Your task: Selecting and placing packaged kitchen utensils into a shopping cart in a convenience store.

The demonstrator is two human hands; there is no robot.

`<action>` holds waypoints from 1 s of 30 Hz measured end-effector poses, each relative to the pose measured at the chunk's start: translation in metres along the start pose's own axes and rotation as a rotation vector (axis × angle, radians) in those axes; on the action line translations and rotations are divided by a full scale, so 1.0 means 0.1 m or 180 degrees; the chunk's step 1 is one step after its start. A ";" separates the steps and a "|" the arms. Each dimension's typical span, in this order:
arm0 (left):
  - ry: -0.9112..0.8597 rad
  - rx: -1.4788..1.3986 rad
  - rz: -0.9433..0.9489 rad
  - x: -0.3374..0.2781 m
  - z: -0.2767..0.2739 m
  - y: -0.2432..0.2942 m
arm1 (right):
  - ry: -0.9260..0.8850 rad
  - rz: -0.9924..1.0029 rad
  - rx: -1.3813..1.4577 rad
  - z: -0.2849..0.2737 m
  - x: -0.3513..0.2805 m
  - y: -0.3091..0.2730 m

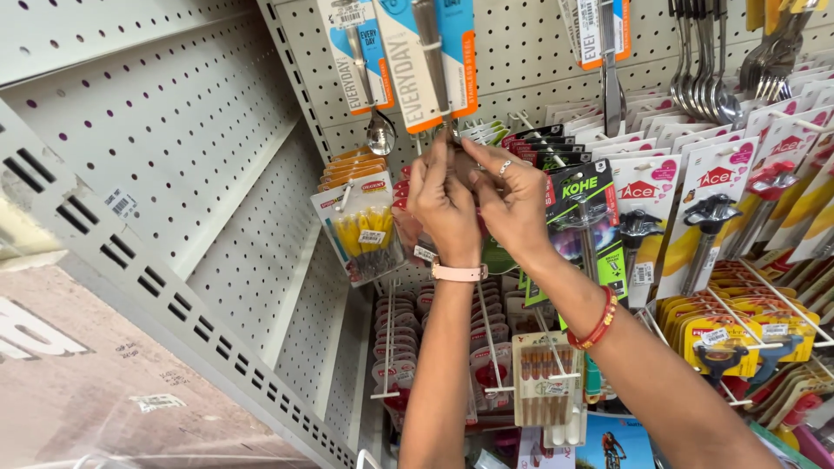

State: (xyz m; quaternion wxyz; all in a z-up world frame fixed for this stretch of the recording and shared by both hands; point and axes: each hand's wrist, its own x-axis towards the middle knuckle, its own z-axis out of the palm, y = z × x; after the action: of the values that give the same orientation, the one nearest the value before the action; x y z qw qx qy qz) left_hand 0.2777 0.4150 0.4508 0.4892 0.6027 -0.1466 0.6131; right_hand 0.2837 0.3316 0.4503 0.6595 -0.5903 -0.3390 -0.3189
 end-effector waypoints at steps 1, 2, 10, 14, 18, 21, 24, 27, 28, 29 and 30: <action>0.0009 0.0007 -0.0006 0.01 -0.03 0.00 | -0.0012 0.0005 0.0002 0.00 0.02 -0.04; 0.0000 0.0026 -0.0074 0.02 -0.07 -0.01 | -0.0164 -0.0031 -0.0176 0.02 0.03 -0.08; 0.0503 0.0326 -0.0369 0.02 -0.25 -0.32 | -0.0461 -0.0224 -0.0490 0.32 0.02 0.04; 0.0514 0.0474 -0.0381 0.04 -0.40 -0.41 | -0.0451 -0.0075 -0.0372 0.45 0.00 0.12; 0.0445 0.0574 -0.0053 0.17 -0.51 -0.34 | -0.0386 -0.0127 -0.0352 0.55 -0.02 0.07; 0.0418 0.0688 -0.0316 0.26 -0.56 -0.26 | -0.0371 0.0226 -0.0306 0.62 0.00 -0.05; 0.0290 0.0392 -0.0485 0.28 -0.61 -0.25 | -0.0471 0.0164 0.0034 0.62 0.00 0.03; 0.0183 0.0654 -0.0532 0.30 -0.65 -0.32 | -0.0569 0.0416 -0.0068 0.61 -0.03 0.14; 0.0171 0.0649 -0.0536 0.31 -0.65 -0.33 | -0.0558 0.0422 -0.0073 0.62 -0.02 0.15; 0.0124 0.0726 -0.0556 0.33 -0.65 -0.34 | -0.0528 0.0373 0.0068 0.63 0.00 0.15; 0.0086 0.0798 -0.0569 0.35 -0.65 -0.36 | -0.0504 0.0313 0.0208 0.65 0.02 0.16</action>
State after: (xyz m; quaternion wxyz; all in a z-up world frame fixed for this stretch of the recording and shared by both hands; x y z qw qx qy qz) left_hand 0.2740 0.4974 0.4520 0.4646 0.6614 -0.0081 0.5888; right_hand 0.2935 0.3979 0.4481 0.6644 -0.6078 -0.3709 -0.2272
